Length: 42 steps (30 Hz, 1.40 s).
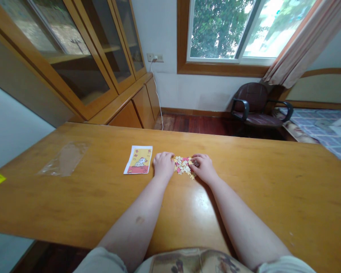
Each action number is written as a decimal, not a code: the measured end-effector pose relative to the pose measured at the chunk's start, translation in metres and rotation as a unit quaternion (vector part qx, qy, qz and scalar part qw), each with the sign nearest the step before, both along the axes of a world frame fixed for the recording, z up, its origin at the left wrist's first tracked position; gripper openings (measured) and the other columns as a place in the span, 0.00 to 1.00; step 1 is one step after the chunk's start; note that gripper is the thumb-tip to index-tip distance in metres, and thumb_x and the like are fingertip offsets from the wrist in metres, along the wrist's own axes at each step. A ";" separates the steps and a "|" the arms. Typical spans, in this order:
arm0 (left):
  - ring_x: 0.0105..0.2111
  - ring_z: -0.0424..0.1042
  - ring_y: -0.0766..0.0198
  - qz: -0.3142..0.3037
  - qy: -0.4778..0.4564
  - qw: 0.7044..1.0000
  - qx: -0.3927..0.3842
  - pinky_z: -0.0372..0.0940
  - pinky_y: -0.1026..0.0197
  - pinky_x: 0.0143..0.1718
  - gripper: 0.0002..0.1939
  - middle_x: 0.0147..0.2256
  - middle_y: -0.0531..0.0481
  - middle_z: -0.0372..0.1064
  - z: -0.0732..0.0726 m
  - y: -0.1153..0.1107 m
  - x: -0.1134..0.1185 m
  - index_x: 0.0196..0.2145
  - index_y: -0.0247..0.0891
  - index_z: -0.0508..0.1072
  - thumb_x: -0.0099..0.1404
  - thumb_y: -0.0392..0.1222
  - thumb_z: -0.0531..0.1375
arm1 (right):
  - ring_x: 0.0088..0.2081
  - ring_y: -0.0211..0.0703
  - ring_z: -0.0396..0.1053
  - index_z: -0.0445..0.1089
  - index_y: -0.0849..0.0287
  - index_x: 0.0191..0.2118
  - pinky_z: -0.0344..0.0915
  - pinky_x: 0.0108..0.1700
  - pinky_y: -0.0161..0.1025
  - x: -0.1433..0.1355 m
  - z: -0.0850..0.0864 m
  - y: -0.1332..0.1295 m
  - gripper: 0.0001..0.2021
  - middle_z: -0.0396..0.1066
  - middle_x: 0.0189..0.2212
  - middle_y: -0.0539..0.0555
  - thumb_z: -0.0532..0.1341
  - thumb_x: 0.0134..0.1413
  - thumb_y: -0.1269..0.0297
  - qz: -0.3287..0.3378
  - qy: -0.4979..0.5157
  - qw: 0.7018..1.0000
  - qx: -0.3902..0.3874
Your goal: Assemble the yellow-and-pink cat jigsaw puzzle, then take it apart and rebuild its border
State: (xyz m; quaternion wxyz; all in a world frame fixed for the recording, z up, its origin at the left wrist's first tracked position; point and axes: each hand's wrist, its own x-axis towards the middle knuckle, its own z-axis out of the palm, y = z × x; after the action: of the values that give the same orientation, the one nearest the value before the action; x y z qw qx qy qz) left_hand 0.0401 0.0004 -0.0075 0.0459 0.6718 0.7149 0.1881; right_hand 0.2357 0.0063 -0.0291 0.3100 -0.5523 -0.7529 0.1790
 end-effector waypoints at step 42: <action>0.47 0.66 0.52 0.005 -0.004 1.000 0.013 0.61 0.51 0.47 0.13 0.46 0.47 0.72 -0.001 0.002 -0.002 0.43 0.46 0.76 0.64 0.40 0.55 | 0.57 0.59 0.56 0.71 0.55 0.52 0.50 0.58 0.57 0.000 0.000 -0.006 0.22 0.65 0.55 0.61 0.57 0.57 0.49 -0.036 -0.104 0.994 0.002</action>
State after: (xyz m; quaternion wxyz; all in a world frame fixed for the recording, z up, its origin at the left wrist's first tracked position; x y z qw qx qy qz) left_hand 0.0376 0.0020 -0.0086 0.0393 0.6676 0.7159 0.2004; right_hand 0.2352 0.0007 -0.0287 0.2374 -0.5938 -0.7613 0.1075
